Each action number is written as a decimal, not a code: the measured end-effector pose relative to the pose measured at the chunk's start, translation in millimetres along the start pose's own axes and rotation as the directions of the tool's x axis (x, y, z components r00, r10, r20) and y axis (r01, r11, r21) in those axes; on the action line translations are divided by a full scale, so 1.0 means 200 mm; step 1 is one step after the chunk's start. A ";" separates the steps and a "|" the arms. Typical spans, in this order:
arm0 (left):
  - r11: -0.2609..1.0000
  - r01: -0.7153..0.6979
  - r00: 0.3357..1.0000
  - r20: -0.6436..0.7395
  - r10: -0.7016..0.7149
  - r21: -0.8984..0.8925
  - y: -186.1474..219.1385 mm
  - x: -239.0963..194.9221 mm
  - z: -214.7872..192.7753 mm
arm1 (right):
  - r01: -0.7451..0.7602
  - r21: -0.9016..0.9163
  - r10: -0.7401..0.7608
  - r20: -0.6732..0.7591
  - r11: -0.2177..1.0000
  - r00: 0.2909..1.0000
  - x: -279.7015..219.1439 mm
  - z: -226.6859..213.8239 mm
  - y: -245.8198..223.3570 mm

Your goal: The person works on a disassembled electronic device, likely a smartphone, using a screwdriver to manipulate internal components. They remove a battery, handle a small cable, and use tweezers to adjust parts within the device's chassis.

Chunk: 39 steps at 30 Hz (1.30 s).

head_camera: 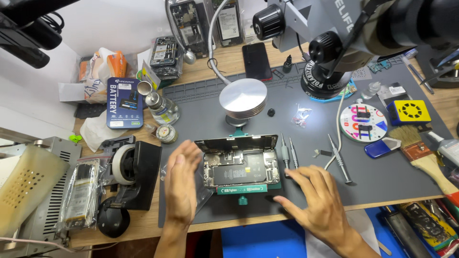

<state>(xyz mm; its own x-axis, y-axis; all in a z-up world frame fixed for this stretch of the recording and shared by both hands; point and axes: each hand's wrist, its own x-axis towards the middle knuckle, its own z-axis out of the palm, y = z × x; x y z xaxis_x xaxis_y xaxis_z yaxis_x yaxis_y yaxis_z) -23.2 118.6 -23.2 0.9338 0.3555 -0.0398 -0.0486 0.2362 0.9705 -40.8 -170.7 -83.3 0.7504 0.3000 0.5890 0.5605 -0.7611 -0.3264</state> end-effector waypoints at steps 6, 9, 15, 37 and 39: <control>0.963 0.207 0.967 0.189 -0.174 -0.170 -0.04 0.10 0.04 | 0.049 0.052 -0.054 0.095 0.997 0.994 0.09 0.11 -0.03; 0.881 0.415 0.905 0.205 -0.374 -0.226 -0.01 0.10 0.05 | 0.030 0.103 -0.040 0.097 0.994 0.995 0.10 0.12 -0.07; 0.736 0.502 0.862 0.330 -0.385 -0.453 0.00 0.07 0.05 | -0.019 0.258 -0.004 0.089 0.966 0.996 0.13 0.13 -0.09; 0.730 0.160 0.940 -0.123 -0.318 -0.664 -0.03 -0.27 0.24 | -0.657 0.487 0.350 0.580 0.575 0.736 0.46 0.08 -0.13; 0.725 0.055 0.983 -0.090 -0.160 -0.687 -0.10 -0.30 0.26 | -0.617 0.522 0.315 0.555 0.588 0.770 0.50 0.13 -0.10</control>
<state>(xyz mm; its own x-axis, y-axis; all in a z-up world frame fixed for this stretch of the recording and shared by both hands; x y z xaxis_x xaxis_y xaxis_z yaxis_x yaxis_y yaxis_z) -60.9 45.9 -27.3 0.8940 0.3927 -0.2156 -0.2270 0.8120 0.5377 31.5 -111.8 -37.3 0.9486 0.3108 -0.0599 0.0495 -0.3324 -0.9419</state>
